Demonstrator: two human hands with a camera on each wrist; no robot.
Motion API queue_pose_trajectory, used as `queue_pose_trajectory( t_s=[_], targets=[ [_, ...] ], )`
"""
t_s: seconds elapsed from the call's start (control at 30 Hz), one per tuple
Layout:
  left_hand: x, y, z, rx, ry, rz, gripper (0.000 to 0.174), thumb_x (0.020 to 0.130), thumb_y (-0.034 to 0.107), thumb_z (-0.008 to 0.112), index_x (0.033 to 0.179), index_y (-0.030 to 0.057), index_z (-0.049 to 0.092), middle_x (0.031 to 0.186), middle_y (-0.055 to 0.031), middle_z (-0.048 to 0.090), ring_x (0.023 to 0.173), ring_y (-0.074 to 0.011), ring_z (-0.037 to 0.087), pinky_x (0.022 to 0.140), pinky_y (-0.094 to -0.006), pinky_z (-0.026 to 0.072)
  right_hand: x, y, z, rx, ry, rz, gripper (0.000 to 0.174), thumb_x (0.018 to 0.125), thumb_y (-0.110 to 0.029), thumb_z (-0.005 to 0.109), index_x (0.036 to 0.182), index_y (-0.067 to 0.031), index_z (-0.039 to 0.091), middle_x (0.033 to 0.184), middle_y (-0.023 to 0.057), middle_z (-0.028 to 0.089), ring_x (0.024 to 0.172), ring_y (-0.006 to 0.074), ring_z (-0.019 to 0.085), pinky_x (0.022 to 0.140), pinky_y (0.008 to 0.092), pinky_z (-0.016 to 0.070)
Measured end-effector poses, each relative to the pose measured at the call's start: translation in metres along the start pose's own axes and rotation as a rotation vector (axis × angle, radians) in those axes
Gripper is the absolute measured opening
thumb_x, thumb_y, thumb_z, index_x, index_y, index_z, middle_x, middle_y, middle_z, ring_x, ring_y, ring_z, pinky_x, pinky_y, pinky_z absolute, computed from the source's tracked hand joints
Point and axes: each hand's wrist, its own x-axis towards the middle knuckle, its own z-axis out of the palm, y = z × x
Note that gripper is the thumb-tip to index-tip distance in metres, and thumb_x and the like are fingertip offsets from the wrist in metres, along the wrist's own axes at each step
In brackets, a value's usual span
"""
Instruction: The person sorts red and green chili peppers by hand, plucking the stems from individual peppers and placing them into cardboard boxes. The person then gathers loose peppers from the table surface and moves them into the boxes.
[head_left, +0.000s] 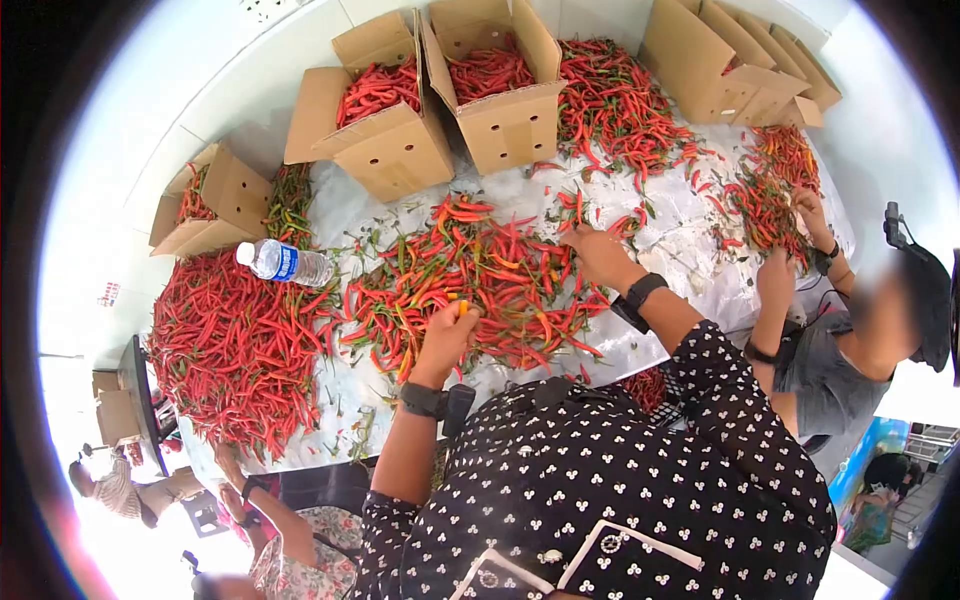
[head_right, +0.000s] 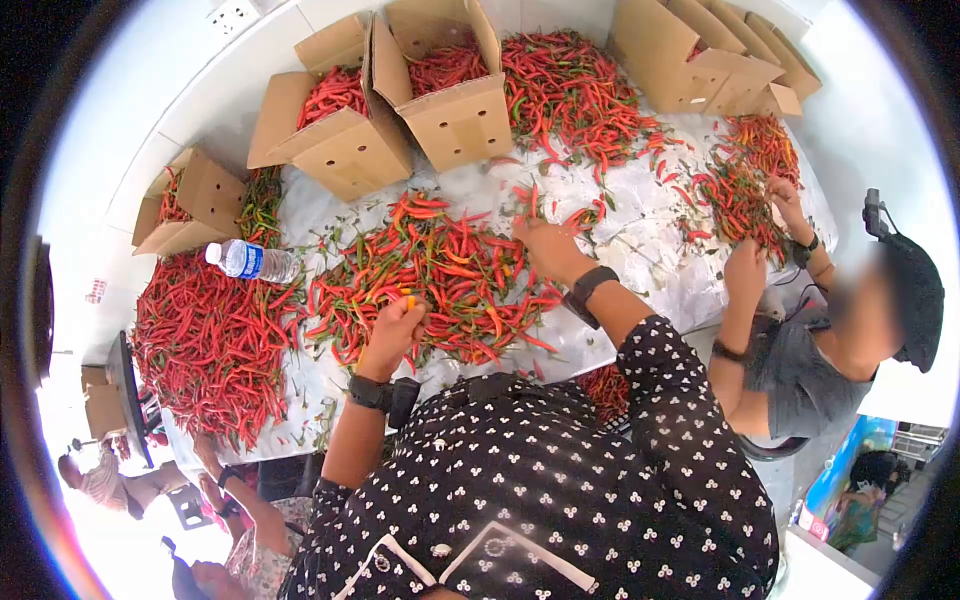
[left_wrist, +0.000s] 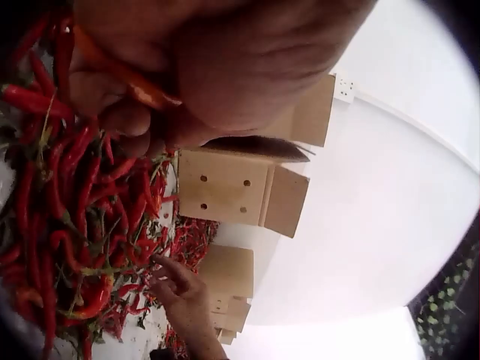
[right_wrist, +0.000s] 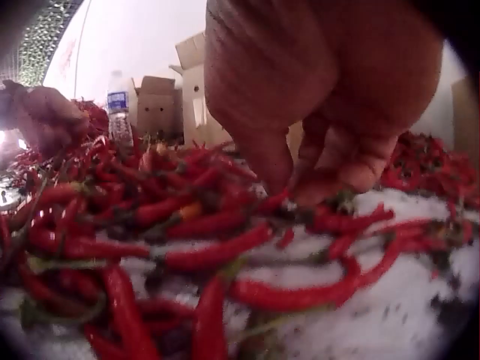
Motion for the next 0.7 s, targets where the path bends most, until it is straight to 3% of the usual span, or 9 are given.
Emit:
queue_pose_trajectory(
  t_s=[0.03, 0.2, 0.27, 0.33, 0.4, 0.43, 0.57, 0.63, 0.7],
  targets=[
    [-0.001, 0.007, 0.007, 0.054, -0.015, -0.023, 0.016, 0.089, 0.018, 0.049, 0.086, 0.0032, 0.054, 0.068, 0.0017, 0.050, 0.052, -0.0051, 0.042, 0.047, -0.0200, 0.0337, 0.001, -0.002, 0.002, 0.008, 0.038, -0.008, 0.029, 0.067, -0.005, 0.060, 0.095, -0.0057, 0.059, 0.091, 0.0138, 0.053, 0.082, 0.0346, 0.056, 0.068, 0.0438, 0.0465],
    [0.015, 0.009, 0.024, 0.169, -0.026, 0.025, 0.015, 0.087, 0.018, 0.051, 0.083, 0.0039, 0.054, 0.064, 0.0029, 0.049, 0.052, -0.0041, 0.041, 0.047, -0.0203, 0.0334, -0.005, -0.005, -0.003, -0.031, 0.043, -0.154, 0.020, 0.066, -0.007, 0.062, 0.084, -0.0033, 0.056, 0.086, 0.0130, 0.053, 0.080, 0.0331, 0.055, 0.067, 0.0426, 0.0461],
    [0.023, 0.006, 0.026, 0.192, -0.020, 0.046, 0.016, 0.089, 0.019, 0.050, 0.086, 0.0035, 0.054, 0.066, 0.0027, 0.050, 0.052, -0.0038, 0.041, 0.047, -0.0195, 0.0334, -0.010, -0.003, -0.012, 0.122, 0.159, -0.205, 0.014, 0.069, -0.009, 0.058, 0.082, -0.0029, 0.056, 0.083, 0.0151, 0.053, 0.085, 0.0327, 0.054, 0.066, 0.0442, 0.0457],
    [0.028, 0.005, 0.028, 0.205, -0.034, 0.031, 0.016, 0.088, 0.019, 0.051, 0.087, 0.0036, 0.055, 0.066, 0.0027, 0.050, 0.052, -0.0033, 0.042, 0.047, -0.0195, 0.0333, -0.011, -0.005, -0.018, 0.152, 0.186, -0.118, 0.018, 0.072, -0.013, 0.058, 0.086, -0.0017, 0.057, 0.077, 0.0159, 0.056, 0.079, 0.0331, 0.056, 0.065, 0.0449, 0.0451],
    [0.027, 0.007, 0.032, 0.141, -0.023, 0.010, 0.016, 0.088, 0.018, 0.051, 0.087, 0.0034, 0.055, 0.066, 0.0026, 0.050, 0.052, -0.0033, 0.042, 0.047, -0.0195, 0.0332, -0.008, 0.004, -0.015, 0.509, 0.196, 0.179, 0.020, 0.075, -0.014, 0.055, 0.090, -0.0009, 0.057, 0.072, 0.0184, 0.058, 0.071, 0.0351, 0.057, 0.065, 0.0464, 0.0444],
    [0.028, 0.009, 0.033, 0.078, -0.016, -0.004, 0.015, 0.088, 0.018, 0.051, 0.088, 0.0032, 0.055, 0.066, 0.0025, 0.050, 0.052, -0.0033, 0.042, 0.047, -0.0194, 0.0331, -0.003, 0.009, -0.013, 0.647, 0.196, 0.165, 0.022, 0.075, -0.015, 0.054, 0.092, -0.0004, 0.057, 0.070, 0.0207, 0.059, 0.068, 0.0380, 0.058, 0.065, 0.0479, 0.0437],
    [0.032, 0.002, 0.028, 0.024, 0.016, -0.036, 0.015, 0.088, 0.017, 0.050, 0.089, 0.0029, 0.055, 0.067, 0.0018, 0.051, 0.052, -0.0038, 0.042, 0.047, -0.0193, 0.0331, 0.027, -0.005, -0.005, 0.301, 0.077, 0.013, 0.021, 0.073, -0.015, 0.053, 0.088, 0.0007, 0.056, 0.075, 0.0226, 0.058, 0.078, 0.0377, 0.058, 0.069, 0.0475, 0.0441],
    [0.031, 0.006, 0.029, -0.013, 0.081, -0.061, 0.014, 0.086, 0.016, 0.051, 0.082, 0.0034, 0.054, 0.063, 0.0016, 0.050, 0.050, -0.0039, 0.041, 0.045, -0.0206, 0.0320, 0.036, -0.012, 0.015, 0.220, 0.061, 0.010, 0.023, 0.073, -0.016, 0.055, 0.087, 0.0015, 0.055, 0.077, 0.0226, 0.059, 0.078, 0.0384, 0.058, 0.069, 0.0464, 0.0451],
    [0.034, 0.000, 0.023, -0.039, 0.077, -0.076, 0.014, 0.087, 0.017, 0.050, 0.086, 0.0032, 0.055, 0.066, 0.0010, 0.051, 0.051, -0.0044, 0.042, 0.046, -0.0201, 0.0331, 0.042, -0.016, 0.023, 0.122, 0.028, 0.030, 0.024, 0.071, -0.018, 0.058, 0.085, 0.0014, 0.055, 0.078, 0.0220, 0.059, 0.078, 0.0390, 0.057, 0.070, 0.0464, 0.0458]
  ],
)
